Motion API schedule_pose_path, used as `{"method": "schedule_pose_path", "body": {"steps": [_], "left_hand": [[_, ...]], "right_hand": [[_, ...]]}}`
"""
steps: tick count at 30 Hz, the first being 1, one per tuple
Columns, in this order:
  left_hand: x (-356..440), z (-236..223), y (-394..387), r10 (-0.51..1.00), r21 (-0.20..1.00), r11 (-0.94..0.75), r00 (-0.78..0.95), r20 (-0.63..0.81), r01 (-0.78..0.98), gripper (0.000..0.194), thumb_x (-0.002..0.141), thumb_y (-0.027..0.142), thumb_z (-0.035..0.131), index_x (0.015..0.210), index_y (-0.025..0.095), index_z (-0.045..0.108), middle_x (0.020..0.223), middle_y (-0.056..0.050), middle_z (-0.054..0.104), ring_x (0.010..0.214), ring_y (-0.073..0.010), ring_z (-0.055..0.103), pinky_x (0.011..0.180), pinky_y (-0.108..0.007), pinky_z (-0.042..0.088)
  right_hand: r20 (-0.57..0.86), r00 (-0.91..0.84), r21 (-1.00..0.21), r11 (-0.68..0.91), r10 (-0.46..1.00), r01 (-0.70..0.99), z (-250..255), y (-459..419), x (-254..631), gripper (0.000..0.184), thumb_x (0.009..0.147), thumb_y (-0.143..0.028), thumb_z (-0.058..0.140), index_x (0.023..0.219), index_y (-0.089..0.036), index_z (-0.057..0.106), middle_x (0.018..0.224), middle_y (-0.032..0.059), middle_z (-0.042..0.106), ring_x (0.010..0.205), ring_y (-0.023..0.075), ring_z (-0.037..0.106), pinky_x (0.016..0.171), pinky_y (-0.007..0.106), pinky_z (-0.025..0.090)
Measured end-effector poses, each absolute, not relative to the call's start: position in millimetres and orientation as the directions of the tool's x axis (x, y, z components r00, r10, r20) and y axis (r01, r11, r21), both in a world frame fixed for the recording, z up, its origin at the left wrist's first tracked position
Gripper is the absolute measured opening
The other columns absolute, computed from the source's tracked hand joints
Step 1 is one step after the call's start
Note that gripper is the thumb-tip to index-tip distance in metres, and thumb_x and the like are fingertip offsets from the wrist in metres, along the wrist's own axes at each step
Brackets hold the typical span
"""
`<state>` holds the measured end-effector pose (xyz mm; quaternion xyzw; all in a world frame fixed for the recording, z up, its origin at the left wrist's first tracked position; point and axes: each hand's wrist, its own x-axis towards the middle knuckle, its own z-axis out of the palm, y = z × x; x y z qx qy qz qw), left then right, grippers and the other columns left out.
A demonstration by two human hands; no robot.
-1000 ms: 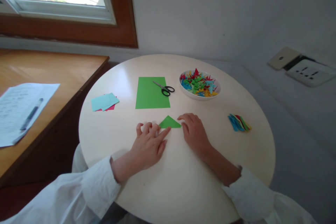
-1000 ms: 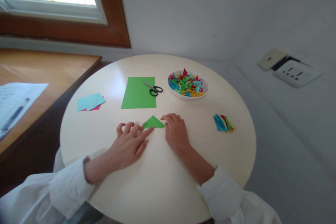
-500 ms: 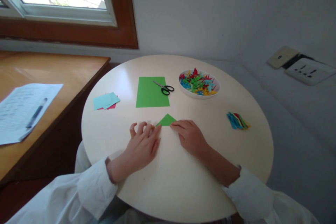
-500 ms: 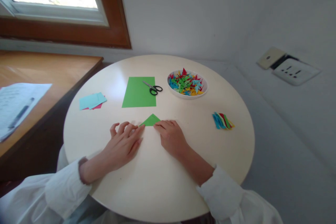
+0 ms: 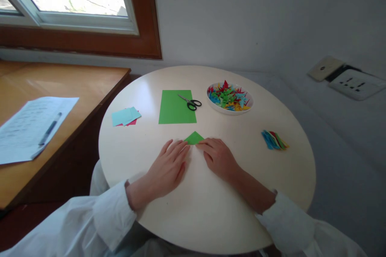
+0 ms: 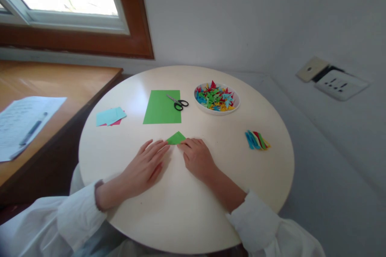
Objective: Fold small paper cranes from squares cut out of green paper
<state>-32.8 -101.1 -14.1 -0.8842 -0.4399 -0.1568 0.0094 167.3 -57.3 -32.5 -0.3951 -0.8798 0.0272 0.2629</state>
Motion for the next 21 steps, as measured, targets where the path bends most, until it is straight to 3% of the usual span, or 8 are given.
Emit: {"method": "schedule_pose_path", "body": {"steps": [5,9,11,14,18,21], "left_hand": [[-20.6,-22.8,-96.5,0.76,0.104,-0.637,0.6,0.25,0.764,0.044,0.093,0.028,0.032,0.129,0.005,0.041,0.132,-0.018,0.05,0.126,-0.0249,0.041,0.105,-0.047,0.031],[-14.8,-18.5,-80.2,0.786,0.163,-0.612,0.572,0.234,0.774,0.037,0.092,0.023,0.034,0.121,0.006,0.049,0.111,-0.015,0.062,0.102,-0.0221,0.056,0.092,-0.04,0.045],[-12.1,-15.1,-69.9,0.807,0.192,-0.586,0.547,0.222,0.787,0.035,0.09,0.021,0.039,0.121,0.007,0.05,0.107,-0.014,0.062,0.096,-0.0213,0.056,0.086,-0.037,0.048],[-9.4,-11.5,-56.1,0.822,0.206,-0.567,0.532,0.202,0.798,0.03,0.088,0.018,0.046,0.115,0.011,0.055,0.109,-0.012,0.061,0.096,-0.0206,0.055,0.086,-0.035,0.047],[-10.0,-10.0,-44.3,0.807,0.168,-0.587,0.555,0.199,0.792,0.019,0.088,0.021,0.047,0.093,0.016,0.065,0.094,-0.007,0.065,0.092,-0.0204,0.055,0.088,-0.038,0.042],[-12.3,-11.1,-40.2,0.751,0.09,-0.649,0.619,0.23,0.755,0.022,0.09,0.02,0.043,0.09,0.015,0.065,0.084,-0.006,0.065,0.087,-0.0186,0.055,0.092,-0.038,0.038]], "right_hand": [[0.414,-0.561,-0.257,0.683,0.717,0.683,-28.4,-57.8,166.1,0.028,0.081,-0.006,0.046,0.097,-0.018,0.065,0.087,0.0076,0.066,0.082,0.02,0.058,0.076,0.035,0.045],[0.447,-0.493,-0.307,0.646,0.746,0.698,-29.7,-53.6,166.5,0.022,0.083,-0.014,0.051,0.1,-0.017,0.064,0.096,0.0098,0.067,0.091,0.0209,0.059,0.081,0.036,0.046],[0.452,-0.458,-0.331,0.621,0.765,0.71,-31.4,-50.5,167.5,0.023,0.082,-0.016,0.055,0.104,-0.016,0.063,0.103,0.011,0.066,0.097,0.0219,0.059,0.083,0.037,0.046],[0.431,-0.452,-0.342,0.605,0.781,0.719,-33.0,-46.6,169.3,0.022,0.081,-0.017,0.058,0.102,-0.018,0.064,0.102,0.0091,0.068,0.096,0.0215,0.061,0.083,0.037,0.045],[0.42,-0.441,-0.345,0.588,0.793,0.731,-33.5,-43.9,170.0,0.017,0.081,-0.016,0.058,0.096,-0.019,0.065,0.095,0.006,0.07,0.09,0.0199,0.063,0.08,0.036,0.044],[0.433,-0.432,-0.353,0.59,0.791,0.726,-34.4,-42.6,169.7,0.019,0.081,-0.016,0.058,0.098,-0.018,0.065,0.094,0.006,0.069,0.089,0.0198,0.062,0.079,0.035,0.044]]}}
